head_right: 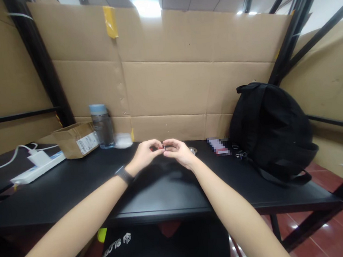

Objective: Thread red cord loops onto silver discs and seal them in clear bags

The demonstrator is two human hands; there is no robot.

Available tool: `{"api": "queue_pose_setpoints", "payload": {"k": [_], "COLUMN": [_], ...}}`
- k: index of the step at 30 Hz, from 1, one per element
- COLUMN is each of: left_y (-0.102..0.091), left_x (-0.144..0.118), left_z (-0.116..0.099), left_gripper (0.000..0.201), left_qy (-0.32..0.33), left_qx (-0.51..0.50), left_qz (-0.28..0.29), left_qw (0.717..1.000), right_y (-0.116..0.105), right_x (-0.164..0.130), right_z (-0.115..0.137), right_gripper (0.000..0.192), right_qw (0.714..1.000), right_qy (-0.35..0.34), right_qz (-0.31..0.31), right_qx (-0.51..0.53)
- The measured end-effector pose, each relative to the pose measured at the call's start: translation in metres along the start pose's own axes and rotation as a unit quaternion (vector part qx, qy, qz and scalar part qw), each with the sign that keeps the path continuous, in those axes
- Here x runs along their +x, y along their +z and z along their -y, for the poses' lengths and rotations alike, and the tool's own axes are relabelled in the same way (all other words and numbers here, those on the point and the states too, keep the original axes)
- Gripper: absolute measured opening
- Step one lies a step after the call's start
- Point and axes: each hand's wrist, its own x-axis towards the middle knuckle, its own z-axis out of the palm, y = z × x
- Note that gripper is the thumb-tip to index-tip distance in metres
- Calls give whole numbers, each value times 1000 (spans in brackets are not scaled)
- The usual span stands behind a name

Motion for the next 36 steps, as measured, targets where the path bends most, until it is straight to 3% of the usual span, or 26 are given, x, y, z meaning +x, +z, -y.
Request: {"api": "queue_pose_setpoints", "payload": {"k": [7,19,25,29,36], "left_y": [-1,3,2,6,12], "left_x": [1,1,-1,-2,-2], "left_z": [-1,5,-3,-4,7], "left_gripper": [6,11,5,5,6], "left_qy": [-8,0,17,18,-31], "left_qx": [-2,-14,95,138,127], "left_qz": [22,6,-2,-37,-44], "left_qw": [1000,1000,995,990,990], "right_y": [0,0,-1,-1,8], "right_x": [0,0,1,2,3], "right_z": [1,2,0,-1,-4], "right_gripper": [48,47,50,53,54], "right_qw": [1000,1000,1000,999,995], "right_qy": [-4,-5,-12,-22,-46], "right_qz": [0,6,-5,-20,-65], "right_qx": [-3,3,3,-12,-66]}}
